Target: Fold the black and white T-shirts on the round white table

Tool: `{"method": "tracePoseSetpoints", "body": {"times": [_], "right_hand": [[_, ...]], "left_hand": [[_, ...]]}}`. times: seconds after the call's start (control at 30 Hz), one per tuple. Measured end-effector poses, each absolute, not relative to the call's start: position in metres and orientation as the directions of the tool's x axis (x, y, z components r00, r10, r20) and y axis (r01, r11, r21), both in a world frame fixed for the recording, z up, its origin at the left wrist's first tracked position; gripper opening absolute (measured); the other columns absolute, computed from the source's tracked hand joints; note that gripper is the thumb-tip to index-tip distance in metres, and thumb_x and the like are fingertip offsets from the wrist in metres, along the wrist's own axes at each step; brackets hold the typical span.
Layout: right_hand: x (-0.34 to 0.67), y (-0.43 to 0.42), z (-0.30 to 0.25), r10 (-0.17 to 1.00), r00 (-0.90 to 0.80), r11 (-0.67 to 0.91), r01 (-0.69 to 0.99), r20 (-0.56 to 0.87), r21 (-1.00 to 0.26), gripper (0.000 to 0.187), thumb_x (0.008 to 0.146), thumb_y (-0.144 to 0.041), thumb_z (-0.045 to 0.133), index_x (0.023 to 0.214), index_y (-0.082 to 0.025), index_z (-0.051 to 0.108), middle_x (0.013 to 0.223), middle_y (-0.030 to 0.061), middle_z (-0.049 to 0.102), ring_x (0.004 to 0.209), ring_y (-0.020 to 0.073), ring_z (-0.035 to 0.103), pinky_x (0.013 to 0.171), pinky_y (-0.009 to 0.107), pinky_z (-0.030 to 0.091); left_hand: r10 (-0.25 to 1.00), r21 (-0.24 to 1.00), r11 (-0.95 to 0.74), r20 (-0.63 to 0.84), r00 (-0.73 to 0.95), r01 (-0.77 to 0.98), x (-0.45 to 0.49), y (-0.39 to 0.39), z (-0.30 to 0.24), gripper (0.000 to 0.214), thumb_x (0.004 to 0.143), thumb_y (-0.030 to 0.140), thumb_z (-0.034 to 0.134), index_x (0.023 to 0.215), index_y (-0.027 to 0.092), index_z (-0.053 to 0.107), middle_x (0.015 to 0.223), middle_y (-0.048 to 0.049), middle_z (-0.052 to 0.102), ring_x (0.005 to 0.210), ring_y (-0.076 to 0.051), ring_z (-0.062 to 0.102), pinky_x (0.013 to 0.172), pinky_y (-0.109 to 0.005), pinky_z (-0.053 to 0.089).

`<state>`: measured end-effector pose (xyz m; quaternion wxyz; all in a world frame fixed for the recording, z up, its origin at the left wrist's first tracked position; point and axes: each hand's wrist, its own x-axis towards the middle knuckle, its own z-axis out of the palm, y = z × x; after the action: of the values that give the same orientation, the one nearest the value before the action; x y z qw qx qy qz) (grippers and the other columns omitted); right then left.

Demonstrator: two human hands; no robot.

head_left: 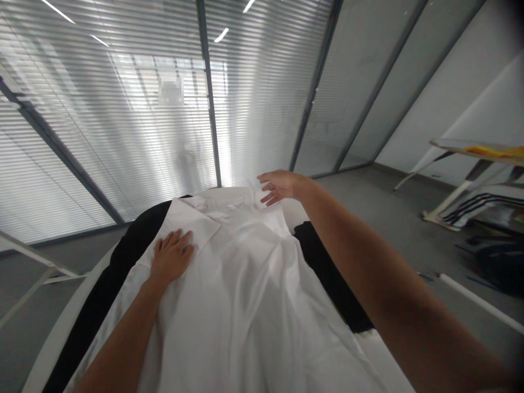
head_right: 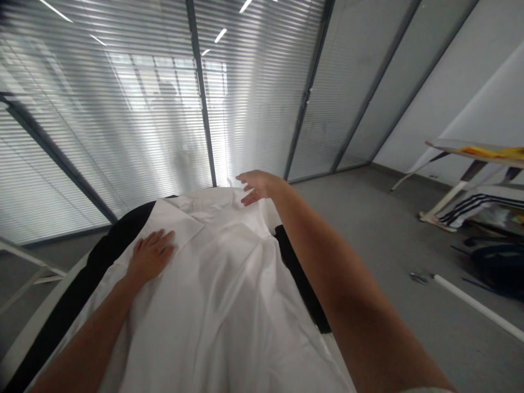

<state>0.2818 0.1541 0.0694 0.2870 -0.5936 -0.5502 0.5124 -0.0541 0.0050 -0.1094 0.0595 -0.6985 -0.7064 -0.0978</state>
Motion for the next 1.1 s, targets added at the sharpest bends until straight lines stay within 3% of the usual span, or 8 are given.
{"method": "tracePoseSetpoints", "body": {"times": [0.1,0.23,0.33,0.43,0.6,0.8,0.93,1.1], "right_hand": [[0.269,0.139,0.064,0.970,-0.104,-0.113,0.613,-0.222,-0.782,0.046,0.081,-0.039,0.066,0.121,-0.016,0.057,0.110,0.0138,0.064,0.083,0.0266,0.067,0.072,0.048,0.057],[0.274,0.107,0.026,0.924,-0.204,0.073,0.925,-0.323,-0.374,0.061,0.075,-0.047,0.070,0.126,-0.014,0.057,0.114,0.0179,0.064,0.097,0.0335,0.065,0.082,0.046,0.052],[0.282,0.075,-0.010,0.906,-0.333,0.312,0.942,-0.261,-0.120,0.079,0.074,-0.054,0.066,0.139,-0.015,0.045,0.134,0.0227,0.048,0.113,0.0362,0.058,0.091,0.045,0.047],[0.291,0.049,-0.030,0.875,-0.403,0.418,0.908,-0.268,-0.001,0.063,0.081,-0.040,0.056,0.139,-0.017,0.045,0.128,0.0202,0.049,0.107,0.0340,0.060,0.085,0.045,0.048],[0.306,0.032,-0.026,0.832,-0.474,0.524,0.843,-0.287,0.127,0.055,0.074,-0.024,0.058,0.129,-0.020,0.053,0.120,0.0166,0.051,0.107,0.0333,0.056,0.081,0.043,0.049],[0.307,0.013,-0.018,0.974,-0.225,0.224,0.942,-0.027,0.249,0.042,0.089,-0.010,0.033,0.122,-0.014,0.058,0.123,0.0243,0.049,0.104,0.0323,0.055,0.068,0.036,0.051],[0.311,0.007,-0.015,0.983,-0.157,0.176,0.949,-0.090,0.262,0.040,0.090,-0.010,0.035,0.117,-0.014,0.064,0.123,0.0237,0.053,0.105,0.0335,0.057,0.074,0.040,0.050],[0.316,0.041,-0.005,0.944,-0.231,0.241,0.970,-0.237,0.013,0.027,0.077,-0.015,0.058,0.100,-0.015,0.072,0.108,0.0199,0.067,0.105,0.0343,0.062,0.087,0.049,0.048]], "left_hand": [[0.975,0.052,0.005,0.220,-0.016,0.999,-0.054,0.006,-0.109,0.052,0.093,0.040,0.034,0.142,0.025,0.045,0.149,-0.0101,0.042,0.139,-0.027,0.032,0.112,-0.051,0.018],[0.978,0.069,0.017,0.208,-0.031,0.997,-0.055,0.007,-0.110,0.052,0.094,0.041,0.031,0.142,0.027,0.044,0.150,-0.0095,0.040,0.139,-0.027,0.030,0.112,-0.051,0.017],[0.978,0.072,0.012,0.207,-0.026,0.997,-0.056,0.007,-0.110,0.052,0.094,0.042,0.031,0.143,0.027,0.043,0.151,-0.0092,0.039,0.140,-0.026,0.030,0.112,-0.051,0.016],[0.979,0.068,0.014,0.203,-0.027,0.998,-0.055,0.006,-0.109,0.052,0.095,0.042,0.031,0.143,0.027,0.043,0.151,-0.0088,0.040,0.140,-0.026,0.029,0.113,-0.049,0.016],[0.974,0.064,-0.002,0.225,-0.012,0.998,-0.054,0.004,-0.108,0.051,0.095,0.040,0.032,0.142,0.025,0.045,0.150,-0.0103,0.040,0.138,-0.027,0.031,0.112,-0.050,0.018],[0.975,0.100,0.014,0.221,-0.036,0.995,-0.053,0.005,-0.107,0.049,0.093,0.039,0.037,0.140,0.028,0.047,0.149,-0.0097,0.042,0.138,-0.028,0.032,0.112,-0.051,0.019],[0.976,0.113,0.007,0.214,-0.031,0.994,-0.053,0.005,-0.106,0.050,0.093,0.041,0.036,0.141,0.027,0.047,0.149,-0.0103,0.042,0.138,-0.030,0.032,0.112,-0.053,0.018],[0.975,0.092,0.003,0.222,-0.024,0.996,-0.054,0.004,-0.107,0.051,0.094,0.040,0.034,0.141,0.026,0.046,0.149,-0.0105,0.041,0.139,-0.029,0.031,0.113,-0.051,0.017]]}}
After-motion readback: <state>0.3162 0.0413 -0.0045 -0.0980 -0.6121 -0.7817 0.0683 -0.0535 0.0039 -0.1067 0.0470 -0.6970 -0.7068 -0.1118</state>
